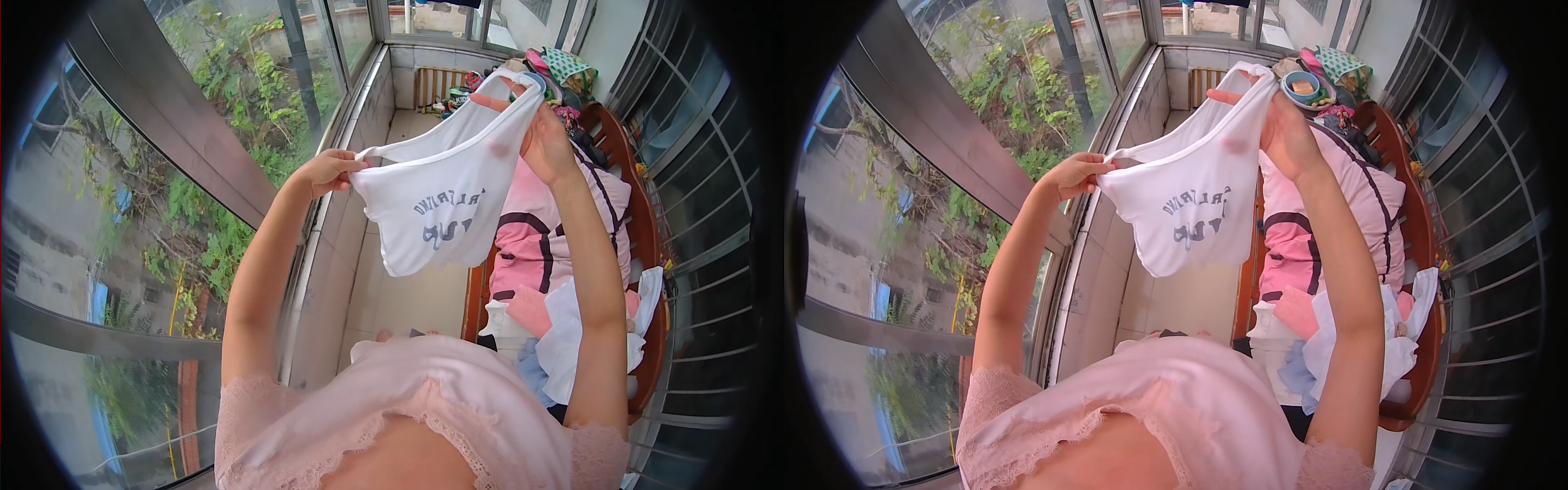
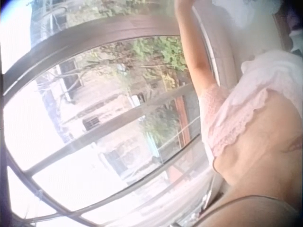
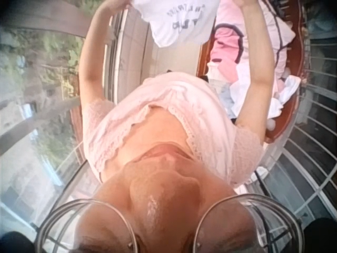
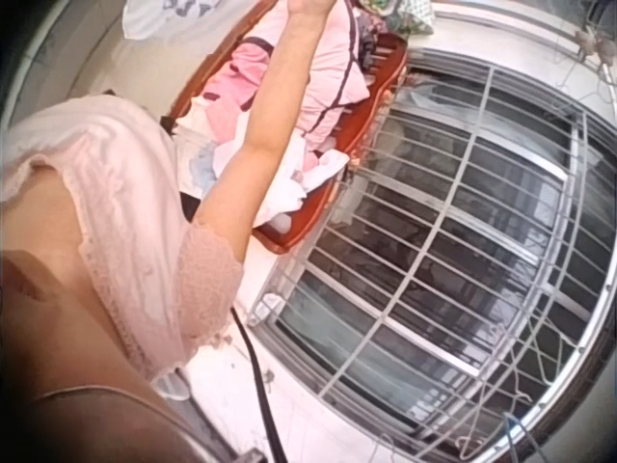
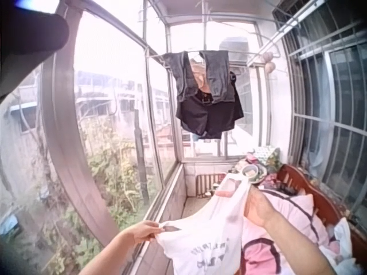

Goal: The person takes items of clothing from a blue bucket and hangs them on an overhead drying rack by hand using plastic hangers.

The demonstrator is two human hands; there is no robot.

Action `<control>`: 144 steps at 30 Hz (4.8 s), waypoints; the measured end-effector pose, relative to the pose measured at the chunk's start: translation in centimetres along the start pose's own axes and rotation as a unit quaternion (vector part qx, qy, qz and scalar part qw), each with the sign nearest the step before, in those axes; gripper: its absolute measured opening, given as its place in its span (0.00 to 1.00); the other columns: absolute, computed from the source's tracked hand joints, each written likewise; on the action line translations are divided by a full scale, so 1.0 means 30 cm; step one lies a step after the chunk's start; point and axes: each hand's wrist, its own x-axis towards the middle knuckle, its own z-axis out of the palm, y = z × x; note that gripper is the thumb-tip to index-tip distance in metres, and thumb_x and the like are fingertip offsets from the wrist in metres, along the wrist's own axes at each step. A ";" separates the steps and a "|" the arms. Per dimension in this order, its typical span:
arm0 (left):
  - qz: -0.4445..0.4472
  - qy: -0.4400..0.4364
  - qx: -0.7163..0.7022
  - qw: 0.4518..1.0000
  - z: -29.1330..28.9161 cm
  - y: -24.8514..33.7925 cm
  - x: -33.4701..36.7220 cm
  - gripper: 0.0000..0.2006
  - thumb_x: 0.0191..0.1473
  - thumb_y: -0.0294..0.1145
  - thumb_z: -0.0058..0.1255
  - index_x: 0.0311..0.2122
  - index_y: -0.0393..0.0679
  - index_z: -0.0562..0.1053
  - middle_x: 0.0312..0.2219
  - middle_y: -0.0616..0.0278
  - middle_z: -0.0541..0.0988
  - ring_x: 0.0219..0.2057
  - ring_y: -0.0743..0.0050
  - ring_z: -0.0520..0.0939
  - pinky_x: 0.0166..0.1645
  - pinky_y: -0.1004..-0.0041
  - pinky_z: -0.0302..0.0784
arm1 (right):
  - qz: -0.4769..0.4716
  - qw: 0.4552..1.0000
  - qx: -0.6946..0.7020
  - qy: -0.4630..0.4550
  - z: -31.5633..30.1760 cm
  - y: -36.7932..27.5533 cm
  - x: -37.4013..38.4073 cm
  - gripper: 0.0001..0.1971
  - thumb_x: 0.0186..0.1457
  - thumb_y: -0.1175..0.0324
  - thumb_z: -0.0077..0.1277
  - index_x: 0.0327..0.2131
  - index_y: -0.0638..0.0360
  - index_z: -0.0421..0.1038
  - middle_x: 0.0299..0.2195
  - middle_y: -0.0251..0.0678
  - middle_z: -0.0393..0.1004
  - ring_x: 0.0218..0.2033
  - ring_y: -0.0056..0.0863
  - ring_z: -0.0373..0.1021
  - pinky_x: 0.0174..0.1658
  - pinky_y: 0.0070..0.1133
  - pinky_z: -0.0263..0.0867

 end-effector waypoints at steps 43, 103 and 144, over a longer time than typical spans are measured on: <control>0.310 -0.068 -0.083 0.944 0.383 0.571 -0.377 0.11 0.54 0.32 0.42 0.37 0.36 0.69 0.24 0.67 0.75 0.25 0.80 0.76 0.33 0.81 0.72 | -0.492 0.298 -0.725 0.379 0.267 -1.100 0.056 0.29 0.48 0.44 0.48 0.43 0.61 0.67 0.36 0.43 0.71 0.42 0.35 0.66 0.41 0.29 0.63; 0.234 0.088 -0.071 0.966 0.330 0.261 -0.209 0.13 0.54 0.39 0.47 0.37 0.39 0.70 0.26 0.62 0.77 0.26 0.79 0.78 0.34 0.77 0.75 | 0.112 0.957 -0.172 0.204 -0.149 0.389 -0.273 0.26 0.54 0.44 0.37 0.44 0.57 0.63 0.35 0.30 0.68 0.34 0.17 0.65 0.35 0.15 0.60; 0.115 0.031 -0.062 0.991 0.212 -0.003 -0.255 0.11 0.50 0.37 0.52 0.33 0.40 0.73 0.28 0.66 0.76 0.31 0.79 0.77 0.41 0.77 0.73 | 0.129 0.920 -0.317 0.191 -0.122 0.268 -0.369 0.18 0.51 0.53 0.49 0.34 0.60 0.70 0.20 0.26 0.70 0.14 0.15 0.66 0.16 0.12 0.56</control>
